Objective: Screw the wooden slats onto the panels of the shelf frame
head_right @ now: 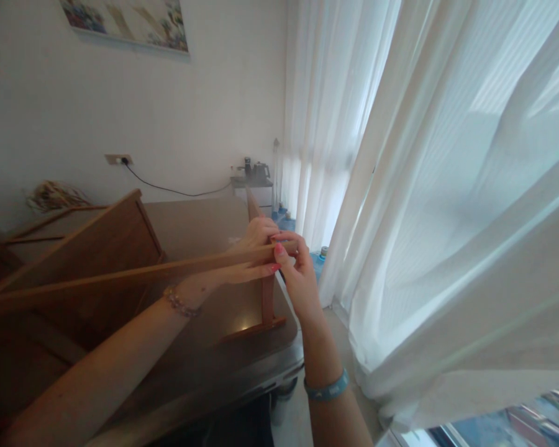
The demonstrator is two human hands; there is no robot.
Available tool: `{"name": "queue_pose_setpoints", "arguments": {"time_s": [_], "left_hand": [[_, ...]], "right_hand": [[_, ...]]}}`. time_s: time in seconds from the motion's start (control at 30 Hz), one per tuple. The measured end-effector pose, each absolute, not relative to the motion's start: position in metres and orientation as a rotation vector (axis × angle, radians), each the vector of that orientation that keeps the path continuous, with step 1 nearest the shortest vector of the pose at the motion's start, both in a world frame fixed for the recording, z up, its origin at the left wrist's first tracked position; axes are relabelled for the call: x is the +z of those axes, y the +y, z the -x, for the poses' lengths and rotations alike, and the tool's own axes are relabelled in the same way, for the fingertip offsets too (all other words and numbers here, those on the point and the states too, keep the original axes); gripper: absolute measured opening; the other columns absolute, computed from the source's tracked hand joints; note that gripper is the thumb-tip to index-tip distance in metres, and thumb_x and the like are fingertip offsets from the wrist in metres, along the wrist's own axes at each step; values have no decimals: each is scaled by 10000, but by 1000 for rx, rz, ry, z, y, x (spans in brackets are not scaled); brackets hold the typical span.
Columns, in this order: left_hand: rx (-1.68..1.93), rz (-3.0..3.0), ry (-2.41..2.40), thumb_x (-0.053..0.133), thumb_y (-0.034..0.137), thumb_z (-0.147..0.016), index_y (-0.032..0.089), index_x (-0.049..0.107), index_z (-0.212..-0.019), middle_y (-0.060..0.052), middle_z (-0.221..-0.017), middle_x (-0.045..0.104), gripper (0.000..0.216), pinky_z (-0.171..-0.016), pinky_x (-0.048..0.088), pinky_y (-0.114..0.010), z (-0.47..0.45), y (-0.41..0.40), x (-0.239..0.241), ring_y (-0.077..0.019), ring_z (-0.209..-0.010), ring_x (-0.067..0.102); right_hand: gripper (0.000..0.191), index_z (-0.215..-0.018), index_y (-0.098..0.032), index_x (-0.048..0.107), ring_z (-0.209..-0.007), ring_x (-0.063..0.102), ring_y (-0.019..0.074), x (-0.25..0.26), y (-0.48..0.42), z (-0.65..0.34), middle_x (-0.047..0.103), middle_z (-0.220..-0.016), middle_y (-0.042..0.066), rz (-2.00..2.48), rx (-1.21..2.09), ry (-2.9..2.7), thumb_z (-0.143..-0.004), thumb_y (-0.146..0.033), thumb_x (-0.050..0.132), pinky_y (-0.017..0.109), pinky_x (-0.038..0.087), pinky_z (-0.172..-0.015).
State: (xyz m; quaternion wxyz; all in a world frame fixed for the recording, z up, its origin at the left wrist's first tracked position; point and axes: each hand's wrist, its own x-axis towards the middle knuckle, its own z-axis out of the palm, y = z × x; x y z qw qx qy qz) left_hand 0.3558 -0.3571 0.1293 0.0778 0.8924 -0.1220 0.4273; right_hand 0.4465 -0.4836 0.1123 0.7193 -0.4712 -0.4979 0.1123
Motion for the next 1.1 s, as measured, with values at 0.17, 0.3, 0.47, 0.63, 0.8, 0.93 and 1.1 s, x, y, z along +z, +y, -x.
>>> {"name": "queue_pose_setpoints", "arguments": {"time_s": [0.17,0.3,0.47,0.63,0.8,0.93,1.1], "left_hand": [[1229,-2725,-329,383,517,-932,201,425,-1129,-89,-1103,507,374,-1088,312,-487,-355,-357,130,-237,-1112,454],[1287,-2718,-330,348,484,-933,199,429,-1097,-88,-1080,505,338,-1062,322,-490,-360,-357,126,-238,-1100,455],[1359,-2662,-338,361,476,-930,180,431,-1080,-80,-1027,497,339,-1046,320,-491,-363,-358,124,-228,-1033,461],[1284,-2701,-281,349,471,-923,188,444,-1067,-94,-1064,494,332,-1073,304,-496,-361,-359,124,-240,-1071,447],[1297,-2702,-290,365,474,-913,186,444,-1069,-96,-1045,493,337,-1046,331,-494,-360,-360,127,-249,-1057,452],[1197,-2718,-272,390,452,-911,193,461,-1081,-90,-1052,504,318,-1077,300,-504,-357,-362,131,-252,-1079,452],[1266,-2672,-250,412,455,-920,190,446,-989,-79,-1027,506,276,-1051,343,-446,-355,-363,131,-220,-1045,447]], "right_hand": [[227,-1064,-299,594,-1104,552,153,112,-485,-448,606,-1118,1,1018,286,-1142,-956,-461,478,317,447,-988],[218,-1080,-307,591,-1137,550,149,112,-487,-448,609,-1154,-9,994,342,-1157,-962,-448,474,325,424,-1026],[220,-1096,-302,589,-1186,530,152,113,-489,-447,603,-1186,0,1034,287,-1178,-966,-430,466,334,406,-1059],[274,-1113,-279,579,-1124,554,182,108,-487,-448,612,-1182,40,1144,129,-1142,-949,-473,475,362,455,-985],[286,-1108,-270,575,-1100,561,191,106,-486,-444,618,-1167,55,1185,64,-1111,-947,-481,468,364,468,-947],[254,-1104,-280,554,-1093,565,168,110,-487,-435,607,-1161,30,1130,127,-1089,-974,-450,416,327,469,-928],[201,-1121,-280,452,-1017,552,191,81,-491,-413,528,-1126,61,1197,-170,-701,-966,-398,399,359,474,-883]]}}
